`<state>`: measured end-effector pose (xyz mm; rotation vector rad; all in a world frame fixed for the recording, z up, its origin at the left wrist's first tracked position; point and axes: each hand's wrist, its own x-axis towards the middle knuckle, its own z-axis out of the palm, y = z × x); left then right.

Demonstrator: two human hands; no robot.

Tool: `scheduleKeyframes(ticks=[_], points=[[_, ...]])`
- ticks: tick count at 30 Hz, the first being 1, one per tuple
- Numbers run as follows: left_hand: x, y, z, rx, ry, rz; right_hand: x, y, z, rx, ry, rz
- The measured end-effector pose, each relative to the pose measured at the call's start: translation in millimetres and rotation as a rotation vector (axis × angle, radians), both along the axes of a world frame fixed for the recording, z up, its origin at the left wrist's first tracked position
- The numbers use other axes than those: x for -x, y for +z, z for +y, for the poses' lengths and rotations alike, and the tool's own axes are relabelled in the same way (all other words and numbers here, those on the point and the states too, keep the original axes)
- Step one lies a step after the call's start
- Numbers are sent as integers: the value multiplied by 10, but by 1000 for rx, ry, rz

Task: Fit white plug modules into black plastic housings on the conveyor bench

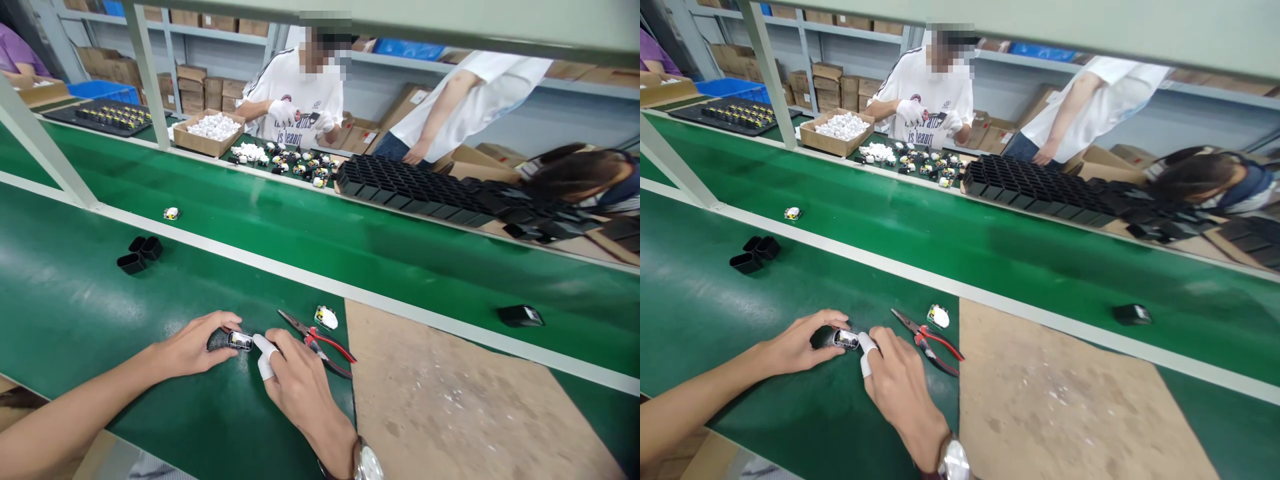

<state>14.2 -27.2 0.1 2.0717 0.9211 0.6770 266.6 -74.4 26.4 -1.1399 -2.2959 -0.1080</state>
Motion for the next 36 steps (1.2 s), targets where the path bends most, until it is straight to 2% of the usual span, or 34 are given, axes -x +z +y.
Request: scheduleKeyframes(ticks=[6,10,14,20,29,36], points=[[0,-13,-14,-18,5,34,18,119,6,-8,33,-156],[-9,-21,-13,-5,10,32,-61,198,6,-30,9,-111],[-10,-11,-6,-1,10,18,-103,168,1,-26,12,4],[-1,-17,-7,-7,19,34,-28,78,25,8,21,-8],[0,-20,-13,-17,18,45,-11,87,20,-18,6,-30],[-27,-2,-6,-149,7,63,-81,125,10,-62,-61,-7]])
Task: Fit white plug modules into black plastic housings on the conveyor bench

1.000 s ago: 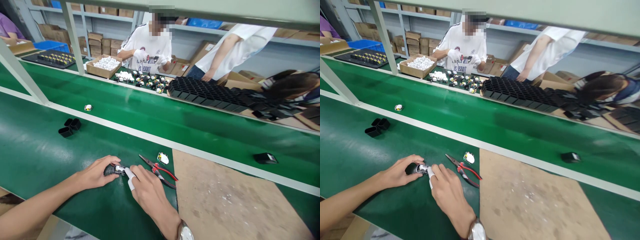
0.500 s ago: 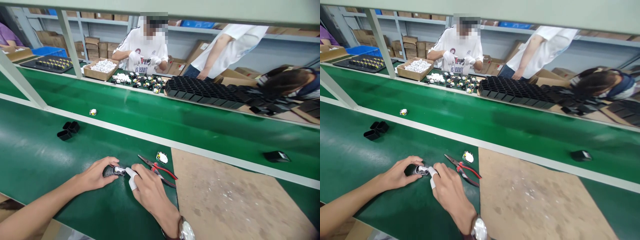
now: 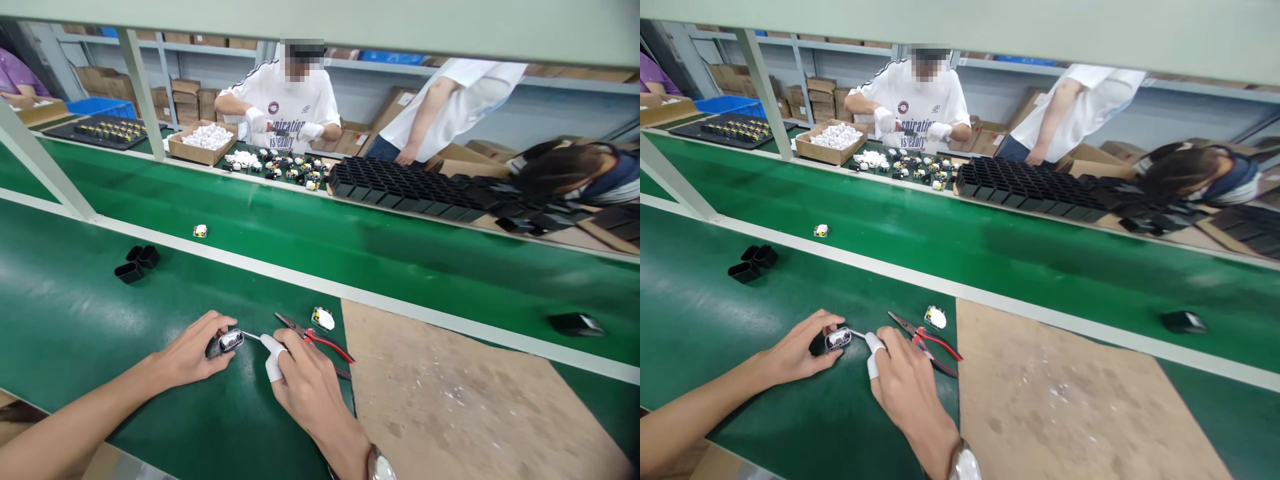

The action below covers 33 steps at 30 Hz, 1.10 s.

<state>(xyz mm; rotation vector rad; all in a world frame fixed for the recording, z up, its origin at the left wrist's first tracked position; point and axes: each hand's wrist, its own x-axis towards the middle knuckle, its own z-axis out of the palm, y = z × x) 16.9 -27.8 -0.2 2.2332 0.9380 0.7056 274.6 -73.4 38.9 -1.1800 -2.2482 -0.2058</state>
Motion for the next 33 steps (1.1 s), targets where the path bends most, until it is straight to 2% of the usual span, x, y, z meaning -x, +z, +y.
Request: scheduleKeyframes(ticks=[11,18,27,33], points=[[-86,78,66,38,15,176,37,29,-51,-30,-46,-126],[-109,27,48,8,63,165,73,51,-75,-31,-46,-154],[-112,3,48,-29,38,165,174,-10,-90,-64,-62,-195],[-115,10,39,-32,36,166,135,43,-104,-49,-56,-192]])
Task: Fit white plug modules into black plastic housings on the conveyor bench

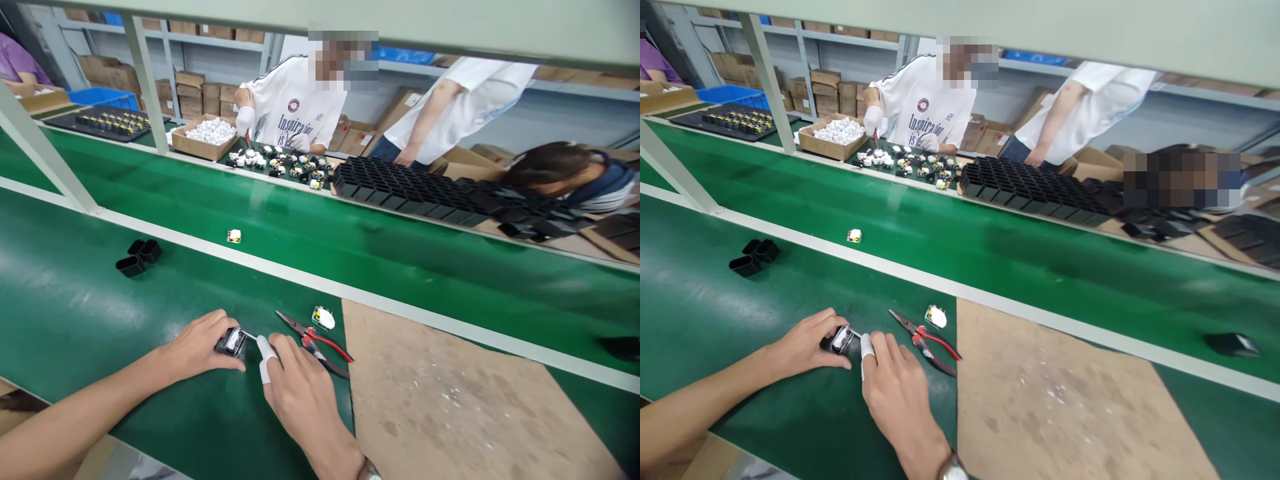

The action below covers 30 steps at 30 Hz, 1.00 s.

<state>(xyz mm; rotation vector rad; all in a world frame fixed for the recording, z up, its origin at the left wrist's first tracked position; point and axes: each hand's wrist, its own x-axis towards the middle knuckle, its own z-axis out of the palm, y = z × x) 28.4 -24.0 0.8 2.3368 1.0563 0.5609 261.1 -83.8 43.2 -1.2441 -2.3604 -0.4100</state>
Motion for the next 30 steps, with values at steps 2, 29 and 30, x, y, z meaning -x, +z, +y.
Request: scheduleKeyframes(ticks=[2,29,30], points=[[-4,-6,-3,-6,4,-1,-8,6,-12,6,-6,-6],[44,54,37,126,-182,-219,-36,25,22,10,59,15],[43,48,40,122,-187,-228,-36,26,20,14,65,18]])
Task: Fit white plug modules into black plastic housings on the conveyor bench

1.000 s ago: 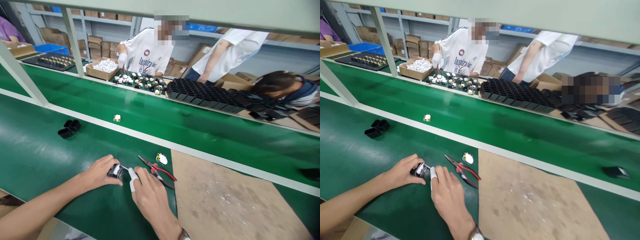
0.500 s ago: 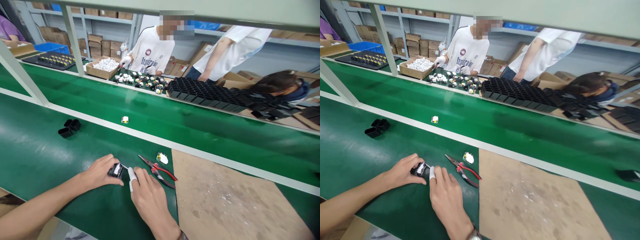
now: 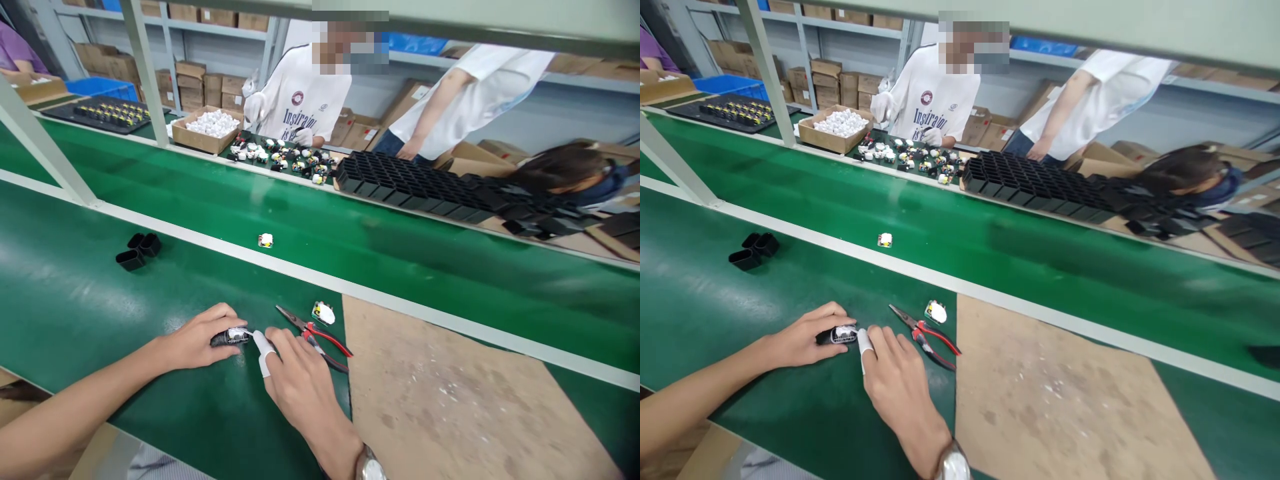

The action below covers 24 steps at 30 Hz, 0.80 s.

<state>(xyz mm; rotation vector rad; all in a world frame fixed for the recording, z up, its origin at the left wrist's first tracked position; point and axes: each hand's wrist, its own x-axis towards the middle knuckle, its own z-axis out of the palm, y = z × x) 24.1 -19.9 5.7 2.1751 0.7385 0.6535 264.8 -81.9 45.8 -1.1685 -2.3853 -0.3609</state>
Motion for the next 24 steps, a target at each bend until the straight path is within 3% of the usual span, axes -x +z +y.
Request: scheduleKeyframes(ticks=[11,24], points=[[-1,-17,5,-38,-9,-36,4,-35,33,-3,35,23],[-16,56,-20,2,53,25,-98,76,-2,37,20,-21]])
